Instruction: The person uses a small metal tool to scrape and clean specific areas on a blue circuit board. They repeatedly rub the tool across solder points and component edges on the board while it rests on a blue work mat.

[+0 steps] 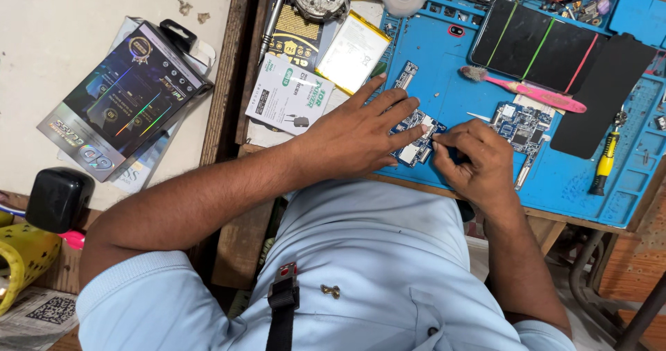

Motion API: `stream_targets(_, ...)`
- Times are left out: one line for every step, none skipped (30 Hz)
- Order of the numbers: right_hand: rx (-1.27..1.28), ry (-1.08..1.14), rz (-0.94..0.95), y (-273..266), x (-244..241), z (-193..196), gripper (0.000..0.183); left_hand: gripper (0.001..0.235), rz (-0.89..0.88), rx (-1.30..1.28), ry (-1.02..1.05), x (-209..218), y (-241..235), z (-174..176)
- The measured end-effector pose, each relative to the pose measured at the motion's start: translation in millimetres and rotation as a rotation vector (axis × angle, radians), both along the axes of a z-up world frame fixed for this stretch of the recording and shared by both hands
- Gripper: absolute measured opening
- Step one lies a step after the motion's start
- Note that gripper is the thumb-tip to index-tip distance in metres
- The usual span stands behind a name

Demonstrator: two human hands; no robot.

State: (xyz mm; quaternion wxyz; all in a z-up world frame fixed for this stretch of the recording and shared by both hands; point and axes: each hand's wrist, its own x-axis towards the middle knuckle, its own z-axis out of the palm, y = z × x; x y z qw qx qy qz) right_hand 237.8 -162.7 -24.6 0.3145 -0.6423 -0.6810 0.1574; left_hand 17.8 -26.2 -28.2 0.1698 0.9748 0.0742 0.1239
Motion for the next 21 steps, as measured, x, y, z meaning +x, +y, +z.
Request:
stream_targets(0.002,0.006,-0.026,0.1,-0.4,-0.5,0.011,0.067,0.001,0.002,0.004,-0.4,-0.2,0.1)
stream_targets(0.004,0.013,-0.054,-0.2,-1.2,-0.9,0.011,0.067,-0.001,0.005,0.009,-0.7,-0.2,0.6)
stream_targets(0.006,0.019,-0.082,-0.6,-1.6,-1.0,0.011,0.067,-0.004,0.008,0.014,-0.9,-0.2,1.3)
stream_targets(0.008,0.02,-0.061,-0.3,-0.7,-0.5,0.011,0.067,-0.005,0.004,0.014,-0.7,0.2,2.0)
stream_targets(0.009,0.021,-0.039,0.0,0.5,0.2,0.01,0.067,-0.006,-0.001,0.013,-0.7,0.4,2.7)
stream_targets(0.01,0.022,-0.014,0.5,2.0,0.7,0.009,0.067,-0.005,-0.006,0.013,-0.5,0.4,3.3)
stream_targets(0.017,0.017,-0.002,1.1,2.4,0.5,0.009,0.067,-0.007,-0.009,0.01,-0.2,0.8,3.6)
stream_targets(0.024,0.013,0.012,1.4,2.4,-0.4,0.009,0.067,-0.006,-0.013,0.009,-0.5,0.7,3.4)
stream_targets(0.03,0.009,0.026,1.7,2.4,-1.3,0.009,0.067,-0.006,-0.017,0.007,-0.8,0.5,3.0)
stream_targets(0.022,0.007,-0.016,1.7,2.1,-2.3,0.009,0.067,-0.005,-0.014,0.013,-1.0,0.4,2.6)
stream_targets(0.014,0.005,-0.057,1.7,1.9,-3.4,0.01,0.067,-0.004,-0.011,0.019,-1.1,0.3,2.2)
stream_targets(0.005,0.002,-0.101,1.3,2.3,-4.0,0.01,0.067,-0.006,-0.008,0.023,-0.4,0.3,1.7)
stream_targets(0.005,0.01,-0.077,1.0,3.1,-4.4,0.009,0.066,-0.007,-0.011,0.024,0.0,0.3,1.4)
stream_targets(0.007,0.018,-0.051,1.1,4.6,-4.6,0.008,0.066,-0.007,-0.013,0.023,0.4,0.6,1.1)
stream_targets(0.009,0.026,-0.025,1.3,5.9,-4.8,0.008,0.065,-0.006,-0.014,0.023,0.8,0.9,1.0)
stream_targets(0.001,0.028,-0.018,2.0,6.8,-5.2,0.008,0.066,-0.005,-0.01,0.025,0.9,1.1,1.2)
stream_targets(-0.007,0.031,-0.011,2.7,7.5,-5.6,0.008,0.066,-0.004,-0.005,0.026,1.1,1.3,1.6)
stream_targets(-0.017,0.036,-0.006,2.1,7.2,-6.2,0.008,0.066,-0.004,-0.003,0.029,0.6,0.6,2.2)
stream_targets(-0.012,0.037,-0.026,1.6,6.7,-6.7,0.009,0.066,-0.003,-0.009,0.031,-0.2,-0.3,3.0)
stream_targets(-0.002,0.035,-0.048,2.8,6.9,-6.9,0.009,0.066,-0.003,-0.011,0.03,0.1,0.6,4.0)
stream_targets(0.007,0.033,-0.07,3.7,7.2,-6.7,0.009,0.066,-0.003,-0.013,0.03,0.6,1.7,4.5)
